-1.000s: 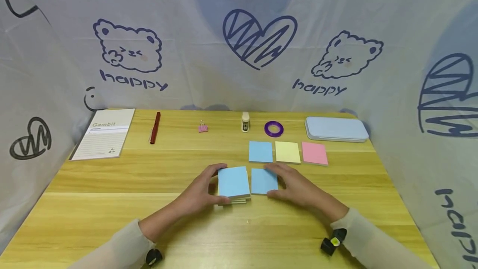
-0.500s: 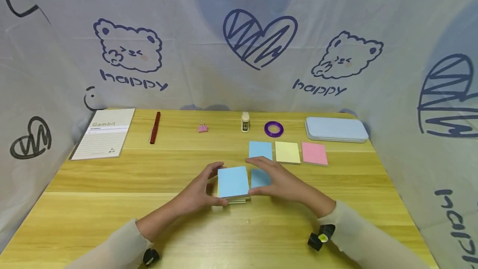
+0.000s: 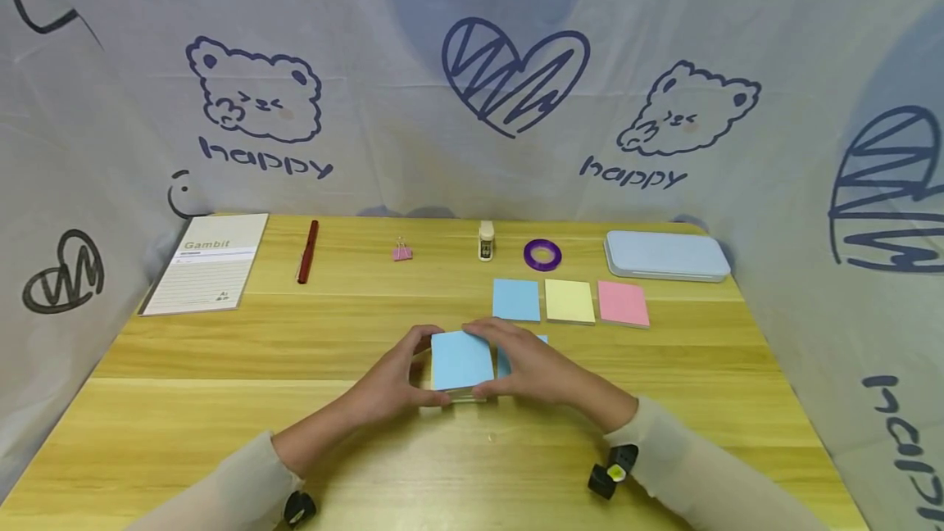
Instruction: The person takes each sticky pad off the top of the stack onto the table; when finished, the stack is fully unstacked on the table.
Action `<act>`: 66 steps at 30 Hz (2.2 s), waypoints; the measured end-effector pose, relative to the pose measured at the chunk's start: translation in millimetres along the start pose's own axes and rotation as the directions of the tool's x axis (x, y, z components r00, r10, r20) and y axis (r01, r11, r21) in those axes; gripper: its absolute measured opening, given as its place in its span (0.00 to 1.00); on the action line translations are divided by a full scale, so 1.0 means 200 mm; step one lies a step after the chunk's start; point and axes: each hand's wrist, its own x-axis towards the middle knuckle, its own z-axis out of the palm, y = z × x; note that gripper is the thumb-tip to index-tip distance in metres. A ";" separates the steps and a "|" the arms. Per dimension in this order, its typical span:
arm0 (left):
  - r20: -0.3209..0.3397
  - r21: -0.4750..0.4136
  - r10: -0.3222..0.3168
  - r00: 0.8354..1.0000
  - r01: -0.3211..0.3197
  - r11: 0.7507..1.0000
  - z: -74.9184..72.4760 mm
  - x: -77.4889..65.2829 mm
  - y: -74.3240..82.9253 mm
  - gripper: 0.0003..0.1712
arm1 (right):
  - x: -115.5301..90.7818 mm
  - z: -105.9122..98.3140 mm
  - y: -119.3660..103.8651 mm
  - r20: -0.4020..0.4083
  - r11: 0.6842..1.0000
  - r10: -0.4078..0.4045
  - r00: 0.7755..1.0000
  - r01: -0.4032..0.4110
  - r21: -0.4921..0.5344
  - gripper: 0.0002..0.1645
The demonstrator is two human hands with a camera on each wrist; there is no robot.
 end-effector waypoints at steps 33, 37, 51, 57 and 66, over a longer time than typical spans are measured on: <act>-0.032 0.023 -0.040 0.999 0.041 0.999 0.01 0.00 0.02 0.50 | -0.42 -0.17 0.26 -0.218 0.996 0.077 0.973 -0.087 -0.036 0.51; -0.034 0.027 -0.035 0.999 0.035 0.999 0.01 0.00 0.02 0.50 | -0.50 -0.18 0.35 -0.231 0.989 0.134 0.964 -0.144 -0.030 0.51; -0.038 0.039 -0.037 0.999 0.039 0.998 0.01 0.00 0.02 0.50 | -0.61 -0.18 0.55 -0.241 0.972 0.220 0.945 -0.233 -0.027 0.51; -0.035 0.048 -0.036 0.999 0.038 0.998 0.01 0.00 0.02 0.50 | -0.61 -0.17 0.56 -0.222 0.971 0.217 0.951 -0.233 -0.050 0.50; -0.028 0.051 -0.020 0.999 0.021 0.998 0.01 0.00 0.02 0.50 | -0.60 -0.18 0.54 -0.205 0.968 0.212 0.956 -0.233 -0.088 0.50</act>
